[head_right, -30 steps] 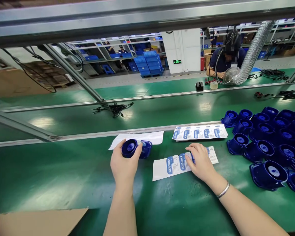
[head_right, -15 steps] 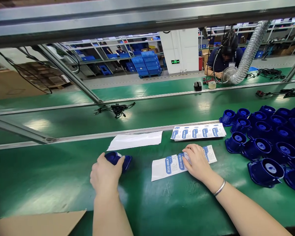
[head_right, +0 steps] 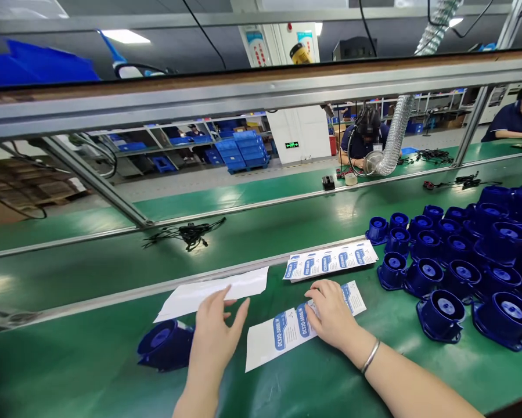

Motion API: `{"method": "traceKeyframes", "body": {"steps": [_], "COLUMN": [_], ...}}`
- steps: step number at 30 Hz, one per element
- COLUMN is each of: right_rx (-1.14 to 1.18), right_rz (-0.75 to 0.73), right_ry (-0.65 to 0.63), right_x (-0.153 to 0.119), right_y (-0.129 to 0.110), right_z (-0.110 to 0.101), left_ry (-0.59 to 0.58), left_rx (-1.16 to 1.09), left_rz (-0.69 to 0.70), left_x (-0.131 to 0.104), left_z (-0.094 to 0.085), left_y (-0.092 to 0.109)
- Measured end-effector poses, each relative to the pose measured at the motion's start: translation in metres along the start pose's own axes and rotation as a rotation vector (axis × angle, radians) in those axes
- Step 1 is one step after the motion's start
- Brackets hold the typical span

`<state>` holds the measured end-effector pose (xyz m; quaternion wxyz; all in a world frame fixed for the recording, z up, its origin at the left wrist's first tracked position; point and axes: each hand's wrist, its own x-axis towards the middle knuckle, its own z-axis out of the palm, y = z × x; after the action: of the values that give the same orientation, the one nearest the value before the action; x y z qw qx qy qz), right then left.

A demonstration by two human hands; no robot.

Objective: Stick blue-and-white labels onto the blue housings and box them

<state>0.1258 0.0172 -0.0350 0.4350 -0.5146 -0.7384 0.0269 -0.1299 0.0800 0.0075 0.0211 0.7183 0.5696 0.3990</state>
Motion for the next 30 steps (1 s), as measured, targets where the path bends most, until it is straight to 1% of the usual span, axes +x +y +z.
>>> {"method": "traceKeyframes", "body": {"steps": [1,3,4,6,9,14,16,18,20,21,23,24,26,27,28,30], "right_rx": [-0.003,-0.007,-0.008,-0.008,-0.002,0.014,0.021,0.031,0.044,0.052,0.074,0.088,0.125,0.147,0.172,0.233], "right_rz": [-0.005,-0.017,-0.025,-0.04,-0.062,-0.093,-0.101,-0.107,-0.112,-0.113,-0.112,-0.11,-0.1,-0.092,-0.082,-0.049], "right_ry": [0.014,0.04,0.05,0.063,0.073,0.085,0.092,0.099,0.106,0.109,0.114,0.115,0.115,0.115,0.115,0.122], "right_x": [0.001,0.001,0.002,0.002,0.003,0.003,0.003,0.003,0.003,0.003,0.003,0.003,0.002,0.002,0.001,0.001], "right_y": [0.0,0.001,0.001,0.0,-0.001,-0.001,-0.001,-0.001,-0.002,-0.002,-0.003,-0.003,-0.002,-0.002,-0.001,0.002], "right_z": [0.001,0.003,0.004,0.005,0.006,0.007,0.008,0.009,0.009,0.01,0.01,0.01,0.01,0.011,0.011,0.012], "left_ry": [-0.074,-0.168,-0.197,-0.213,-0.177,-0.097,-0.029,0.09,0.224,0.273,0.312,0.306,0.249,0.207,0.139,0.022], "left_rx": [-0.02,-0.029,-0.022,0.0,0.011,-0.011,-0.016,-0.018,-0.012,-0.015,-0.05,-0.09,-0.184,-0.236,-0.29,-0.416], "left_rz": [0.0,-0.01,-0.017,-0.038,-0.054,-0.022,0.001,0.068,0.183,0.25,0.377,0.433,0.524,0.561,0.598,0.661], "left_x": [-0.001,-0.001,-0.001,-0.001,-0.001,-0.003,-0.004,-0.004,-0.007,-0.01,-0.018,-0.022,-0.029,-0.03,-0.03,-0.028], "left_z": [0.003,0.006,0.006,0.006,0.005,0.006,0.004,0.001,-0.005,-0.01,-0.023,-0.032,-0.055,-0.068,-0.08,-0.101], "left_y": [-0.001,-0.005,-0.006,-0.009,-0.011,-0.011,-0.008,-0.001,0.015,0.027,0.058,0.077,0.117,0.138,0.157,0.19]}}
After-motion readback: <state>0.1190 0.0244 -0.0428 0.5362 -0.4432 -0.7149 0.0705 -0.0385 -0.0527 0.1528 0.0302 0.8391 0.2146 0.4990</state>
